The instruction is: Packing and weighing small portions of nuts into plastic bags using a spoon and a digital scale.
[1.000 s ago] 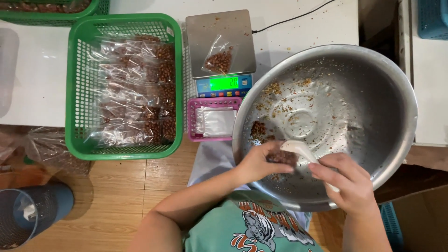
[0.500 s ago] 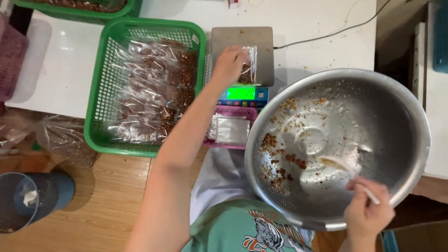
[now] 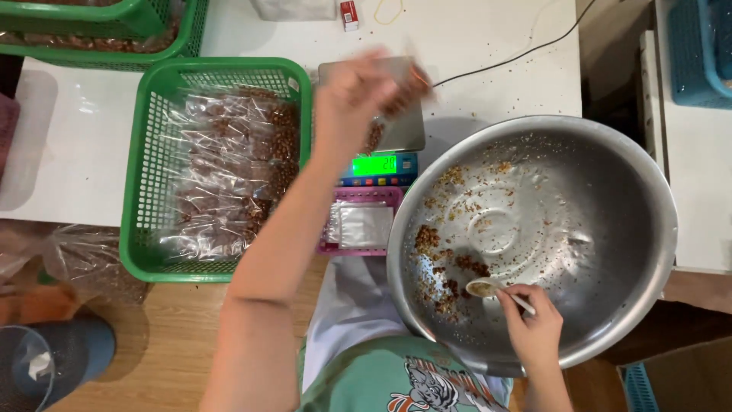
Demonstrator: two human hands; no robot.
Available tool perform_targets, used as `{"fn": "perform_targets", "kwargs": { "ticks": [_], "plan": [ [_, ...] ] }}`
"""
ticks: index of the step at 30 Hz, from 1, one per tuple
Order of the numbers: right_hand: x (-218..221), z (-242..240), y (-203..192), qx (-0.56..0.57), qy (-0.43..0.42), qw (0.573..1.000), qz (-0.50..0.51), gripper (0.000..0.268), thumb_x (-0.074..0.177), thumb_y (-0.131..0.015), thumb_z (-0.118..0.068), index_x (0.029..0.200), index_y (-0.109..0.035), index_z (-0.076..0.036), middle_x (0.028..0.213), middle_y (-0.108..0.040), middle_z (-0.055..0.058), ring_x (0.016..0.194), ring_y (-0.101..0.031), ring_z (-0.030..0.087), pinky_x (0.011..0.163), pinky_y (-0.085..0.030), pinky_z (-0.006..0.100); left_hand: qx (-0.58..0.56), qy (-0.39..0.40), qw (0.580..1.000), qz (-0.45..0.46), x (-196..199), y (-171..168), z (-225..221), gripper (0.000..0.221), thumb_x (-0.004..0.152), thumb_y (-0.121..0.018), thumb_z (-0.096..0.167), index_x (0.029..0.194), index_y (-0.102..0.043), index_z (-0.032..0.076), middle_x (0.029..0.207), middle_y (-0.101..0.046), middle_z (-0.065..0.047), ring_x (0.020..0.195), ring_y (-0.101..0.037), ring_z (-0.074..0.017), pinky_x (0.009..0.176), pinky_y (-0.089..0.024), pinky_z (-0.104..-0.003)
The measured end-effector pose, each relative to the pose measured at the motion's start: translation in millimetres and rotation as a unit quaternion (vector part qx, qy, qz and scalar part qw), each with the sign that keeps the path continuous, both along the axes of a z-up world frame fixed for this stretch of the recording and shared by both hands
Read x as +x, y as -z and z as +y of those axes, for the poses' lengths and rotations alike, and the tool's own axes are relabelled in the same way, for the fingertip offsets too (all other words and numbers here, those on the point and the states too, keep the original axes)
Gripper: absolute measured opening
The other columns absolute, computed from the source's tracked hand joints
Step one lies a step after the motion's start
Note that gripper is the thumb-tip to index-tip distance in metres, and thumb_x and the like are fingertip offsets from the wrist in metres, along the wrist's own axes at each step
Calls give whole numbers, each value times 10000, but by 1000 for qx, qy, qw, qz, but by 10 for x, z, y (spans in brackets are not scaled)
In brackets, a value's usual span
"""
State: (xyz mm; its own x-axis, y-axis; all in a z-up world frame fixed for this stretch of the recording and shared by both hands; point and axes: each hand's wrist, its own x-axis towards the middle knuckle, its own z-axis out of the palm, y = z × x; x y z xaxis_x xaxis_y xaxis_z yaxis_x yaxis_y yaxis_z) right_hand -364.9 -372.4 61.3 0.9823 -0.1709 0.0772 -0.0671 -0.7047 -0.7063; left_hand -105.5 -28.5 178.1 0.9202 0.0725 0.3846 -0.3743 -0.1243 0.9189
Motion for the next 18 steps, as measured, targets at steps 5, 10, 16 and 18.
{"fn": "perform_targets", "kwargs": {
  "ticks": [5,10,16,18],
  "plan": [
    [96,8,-93,41,5,998,48,147,924,-759,-188,968,-650,-100,858,-724,33,567,-587,118,514,-445,257,-219,189,898,332,-899,272,-805,143,945,-627,157,1066,-551,173,1023,-597,-36,953,-614,-208,873,-558,-372],
    [61,-116,-415,-10,4,1000,27,233,938,-719,-251,1161,-673,-199,824,-731,4,635,-665,136,645,-504,283,-280,299,793,452,-1534,716,-1328,492,792,-783,43,1204,-518,93,1119,-675,-198,960,-698,-304,832,-599,-418],
    [141,-103,-731,-35,-244,967,-63,334,934,-634,-95,1258,-704,-142,998,-805,51,765,-774,164,760,-656,327,-192,346,805,441,-1729,951,-1383,411,864,-726,-29,1256,-666,78,1165,-748,-128,1139,-703,-215,1030,-557,-352],
    [133,-94,-711,-93,-250,963,-44,383,925,-635,-68,1281,-698,-195,857,-769,40,729,-733,177,712,-604,346,-130,351,823,428,-1751,931,-1352,390,928,-613,-5,1290,-697,116,1227,-736,-81,1119,-680,-191,1059,-508,-341]
  ]
}}
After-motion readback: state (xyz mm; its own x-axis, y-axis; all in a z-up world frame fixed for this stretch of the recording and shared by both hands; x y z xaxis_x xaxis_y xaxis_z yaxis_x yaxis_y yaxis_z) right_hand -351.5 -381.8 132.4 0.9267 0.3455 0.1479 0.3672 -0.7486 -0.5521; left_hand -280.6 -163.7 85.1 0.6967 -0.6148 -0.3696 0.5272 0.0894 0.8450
